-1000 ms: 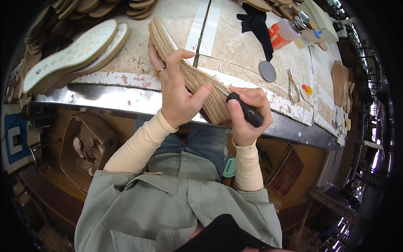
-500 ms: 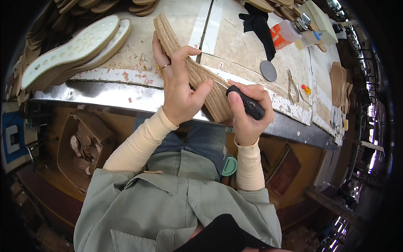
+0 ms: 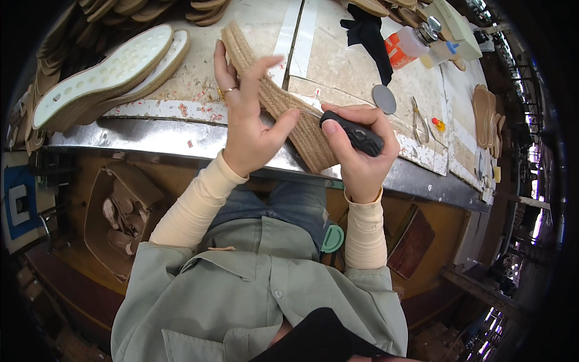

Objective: The person uses a small knife to trim and smooth the woven sole of a sandal. They repeatedly scrape the sole surface, rotate the sandal to access different edges, and place the sandal back on the table among other similar items.

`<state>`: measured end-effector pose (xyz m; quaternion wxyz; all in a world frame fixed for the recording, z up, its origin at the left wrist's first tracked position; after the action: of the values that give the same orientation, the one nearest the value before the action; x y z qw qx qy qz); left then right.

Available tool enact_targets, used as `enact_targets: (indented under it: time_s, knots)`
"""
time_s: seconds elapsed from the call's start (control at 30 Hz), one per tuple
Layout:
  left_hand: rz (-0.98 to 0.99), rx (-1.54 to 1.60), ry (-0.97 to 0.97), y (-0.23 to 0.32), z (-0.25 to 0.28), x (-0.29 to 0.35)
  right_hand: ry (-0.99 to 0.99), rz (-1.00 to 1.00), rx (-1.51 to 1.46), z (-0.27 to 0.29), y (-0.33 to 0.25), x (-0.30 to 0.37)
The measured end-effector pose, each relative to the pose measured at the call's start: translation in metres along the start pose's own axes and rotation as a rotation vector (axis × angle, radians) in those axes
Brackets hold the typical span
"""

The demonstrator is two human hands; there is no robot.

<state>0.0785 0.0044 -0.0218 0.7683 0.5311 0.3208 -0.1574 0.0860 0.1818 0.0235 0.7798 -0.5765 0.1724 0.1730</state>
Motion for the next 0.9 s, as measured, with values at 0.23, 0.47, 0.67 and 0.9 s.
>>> enact_targets:
  time_s: [0.23, 0.47, 0.67, 0.9]
  knots:
    - [0.014, 0.101, -0.053, -0.009, 0.012, -0.008, 0.058, -0.013, -0.036, -0.001, 0.001, 0.006]
    - [0.125, 0.23, 0.005, -0.014, 0.003, -0.007, 0.054, 0.021, -0.082, -0.001, 0.007, 0.008]
    - [0.104, 0.221, 0.006, -0.013, 0.001, -0.008, 0.086, 0.105, 0.005, -0.004, 0.01, 0.008]
    - [0.065, 0.175, -0.008, -0.009, 0.003, -0.011, 0.11, 0.033, 0.064, -0.005, 0.005, 0.009]
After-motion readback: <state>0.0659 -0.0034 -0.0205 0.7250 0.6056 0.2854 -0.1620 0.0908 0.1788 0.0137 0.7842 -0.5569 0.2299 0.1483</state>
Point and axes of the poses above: each hand's wrist, its own x-axis away from the middle knuckle, its own z-axis out of the back of the hand, y = z × x, the point moved 2 cm from there along -x, towards the middle knuckle, and after that the axes turned 6 degrees about x, right-handed, at the moved point
